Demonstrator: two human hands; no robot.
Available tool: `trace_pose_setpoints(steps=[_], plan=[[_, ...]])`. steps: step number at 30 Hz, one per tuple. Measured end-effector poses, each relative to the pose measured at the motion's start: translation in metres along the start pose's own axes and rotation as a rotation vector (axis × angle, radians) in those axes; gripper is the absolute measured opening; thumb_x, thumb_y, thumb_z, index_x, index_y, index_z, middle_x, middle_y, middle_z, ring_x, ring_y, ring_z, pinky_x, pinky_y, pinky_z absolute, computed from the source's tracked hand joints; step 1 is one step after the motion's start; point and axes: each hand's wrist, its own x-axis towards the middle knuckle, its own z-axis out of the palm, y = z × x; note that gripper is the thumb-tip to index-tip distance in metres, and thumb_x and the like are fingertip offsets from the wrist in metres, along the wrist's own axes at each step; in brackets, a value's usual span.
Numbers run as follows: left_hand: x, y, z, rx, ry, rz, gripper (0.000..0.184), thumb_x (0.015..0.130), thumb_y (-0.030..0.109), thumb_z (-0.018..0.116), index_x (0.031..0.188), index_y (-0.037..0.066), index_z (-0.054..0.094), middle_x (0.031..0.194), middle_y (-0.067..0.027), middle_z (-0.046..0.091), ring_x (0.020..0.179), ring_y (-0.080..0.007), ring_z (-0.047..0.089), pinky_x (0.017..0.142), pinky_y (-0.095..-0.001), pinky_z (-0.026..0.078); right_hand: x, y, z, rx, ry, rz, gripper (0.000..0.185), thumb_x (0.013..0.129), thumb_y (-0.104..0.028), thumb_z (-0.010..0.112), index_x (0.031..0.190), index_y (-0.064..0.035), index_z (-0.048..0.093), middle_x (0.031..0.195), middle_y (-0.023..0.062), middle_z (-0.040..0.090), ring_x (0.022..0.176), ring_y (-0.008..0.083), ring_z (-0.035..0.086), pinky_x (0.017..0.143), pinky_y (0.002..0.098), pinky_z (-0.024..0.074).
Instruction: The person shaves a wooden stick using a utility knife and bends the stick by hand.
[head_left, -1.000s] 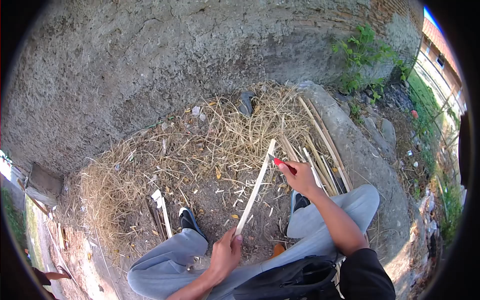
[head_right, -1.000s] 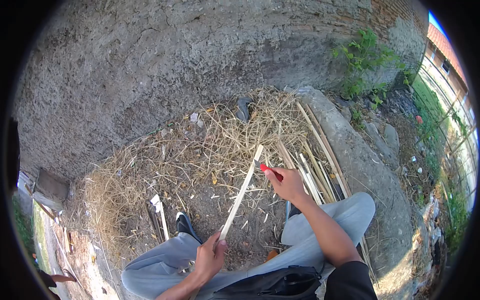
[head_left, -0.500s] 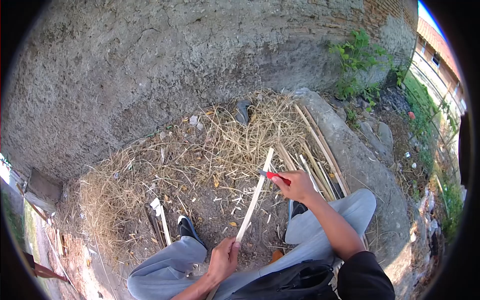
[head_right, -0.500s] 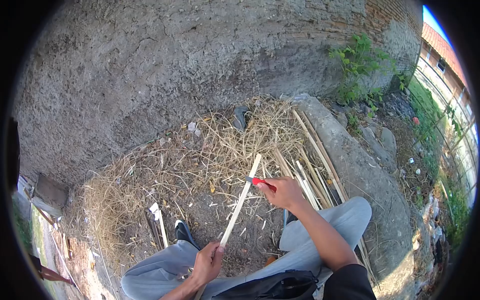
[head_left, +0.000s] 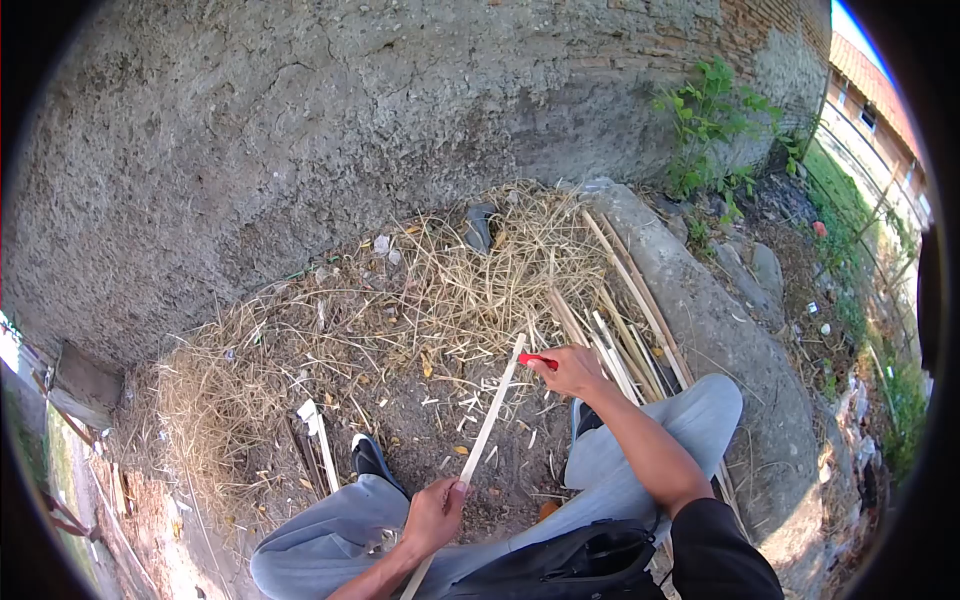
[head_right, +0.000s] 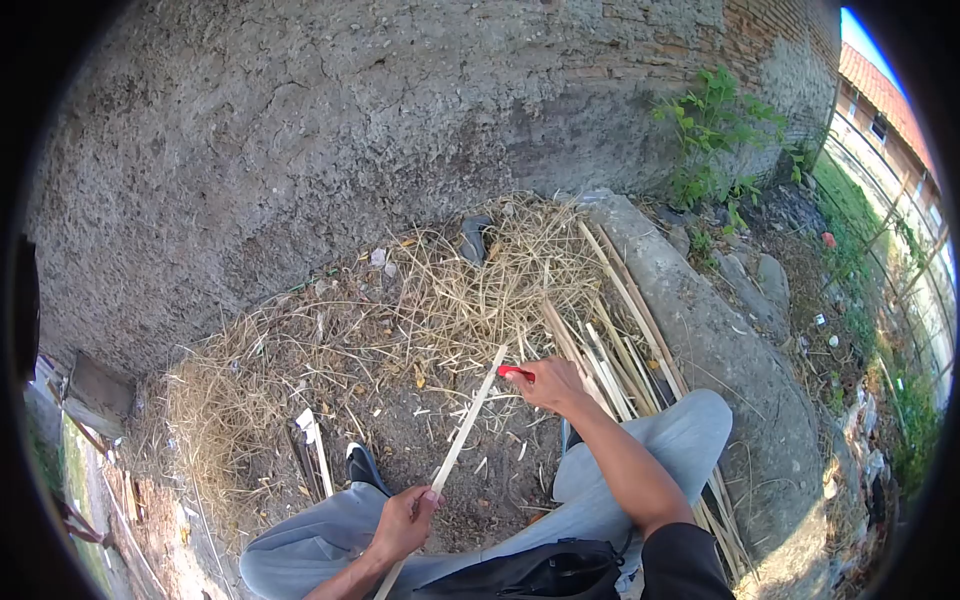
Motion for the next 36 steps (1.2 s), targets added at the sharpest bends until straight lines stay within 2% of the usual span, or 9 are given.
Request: trace_pose_setpoints(steps=[2,12,15,21,24,27,31,33,36], plan=[[0.001,-0.002,0.001,-0.044,-0.043,-0.053,0.027,0.102,0.020,0.051,0.098,-0.001,0.067,0.061,-0.0040,0.055,0.051,-0.0091,0.051,0.050,-0.0285,0.041,0.003,0.008,0.009,-0.028,-0.009,-0.007,0.039,0.090,-0.055,0.059,0.091,-0.0203,0.077,0.068,0.0107,0.068,0.067,0.0341,0.066,0.062,0.0458,0.0518],[0.004,-0.007,0.007,0.043,-0.036,0.041,0.029,0.103,0.025,0.050,0.098,0.002,0.065,0.055,-0.0006,0.049,0.047,-0.0067,0.047,0.045,-0.0276,0.038,0.003,0.026,0.015,-0.030,-0.108,0.130,0.042,0.089,-0.058,0.057,0.090,-0.0211,0.077,0.072,0.0122,0.069,0.072,0.0352,0.067,0.068,0.0471,0.0525],[0.007,-0.005,0.006,-0.026,-0.103,-0.148,0.028,0.100,0.023,0.052,0.094,0.002,0.069,0.073,-0.0156,0.066,0.058,-0.0232,0.060,0.059,-0.0375,0.047,0.005,0.030,0.015,-0.067,-0.114,0.140,0.041,0.089,-0.058,0.056,0.092,-0.0219,0.077,0.072,0.0121,0.069,0.073,0.0351,0.067,0.068,0.0472,0.0523],[-0.004,-0.009,0.003,-0.110,-0.135,-0.172,0.029,0.101,0.025,0.052,0.094,0.001,0.068,0.067,-0.0111,0.063,0.051,-0.0163,0.055,0.052,-0.0340,0.045,0.011,0.050,0.015,-0.131,-0.075,0.338,0.041,0.090,-0.052,0.057,0.096,-0.0154,0.076,0.081,0.0169,0.071,0.084,0.0353,0.069,0.078,0.0473,0.0538],[-0.022,-0.005,-0.030,-0.248,-0.210,-0.294,0.030,0.105,0.027,0.047,0.098,0.002,0.062,0.053,0.0031,0.040,0.042,-0.0053,0.037,0.040,-0.0258,0.029,0.021,0.111,-0.024,-0.079,-0.070,0.563,0.042,0.093,-0.044,0.057,0.090,-0.0055,0.074,0.085,0.0192,0.071,0.083,0.0368,0.070,0.075,0.0464,0.0551],[-0.005,-0.022,-0.039,-0.453,-0.042,-0.443,0.029,0.105,0.026,0.048,0.100,0.001,0.062,0.052,0.0037,0.038,0.041,-0.0053,0.035,0.039,-0.0255,0.027,0.027,0.060,-0.040,0.012,0.180,0.373,0.045,0.093,-0.048,0.057,0.087,-0.0071,0.074,0.076,0.0204,0.068,0.076,0.0383,0.067,0.070,0.0482,0.0524],[0.003,-0.013,-0.040,-0.494,-0.137,-0.446,0.029,0.105,0.026,0.047,0.104,0.001,0.063,0.051,0.0032,0.037,0.040,-0.0059,0.034,0.039,-0.0255,0.028,0.023,0.029,-0.026,0.199,-0.135,0.425,0.044,0.091,-0.047,0.062,0.084,-0.0048,0.073,0.067,0.0155,0.065,0.066,0.0310,0.065,0.065,0.0421,0.0496],[0.004,-0.012,-0.034,-0.472,-0.129,-0.421,0.030,0.105,0.026,0.047,0.105,0.001,0.063,0.051,0.0027,0.039,0.041,-0.0061,0.036,0.039,-0.0256,0.028,0.018,0.024,-0.013,0.279,-0.168,0.406,0.044,0.094,-0.047,0.062,0.093,-0.0039,0.073,0.062,0.0084,0.061,0.054,0.0182,0.057,0.054,0.0353,0.0448],[0.008,-0.022,-0.023,-0.404,-0.091,-0.343,0.030,0.105,0.026,0.047,0.106,0.001,0.063,0.052,0.0019,0.042,0.042,-0.0055,0.038,0.040,-0.0251,0.030,0.006,-0.021,-0.020,0.960,-0.203,0.508,0.049,0.097,-0.047,0.058,0.094,-0.0009,0.073,0.064,-0.0037,0.053,0.055,0.0041,0.043,0.050,0.0256,0.0332]])
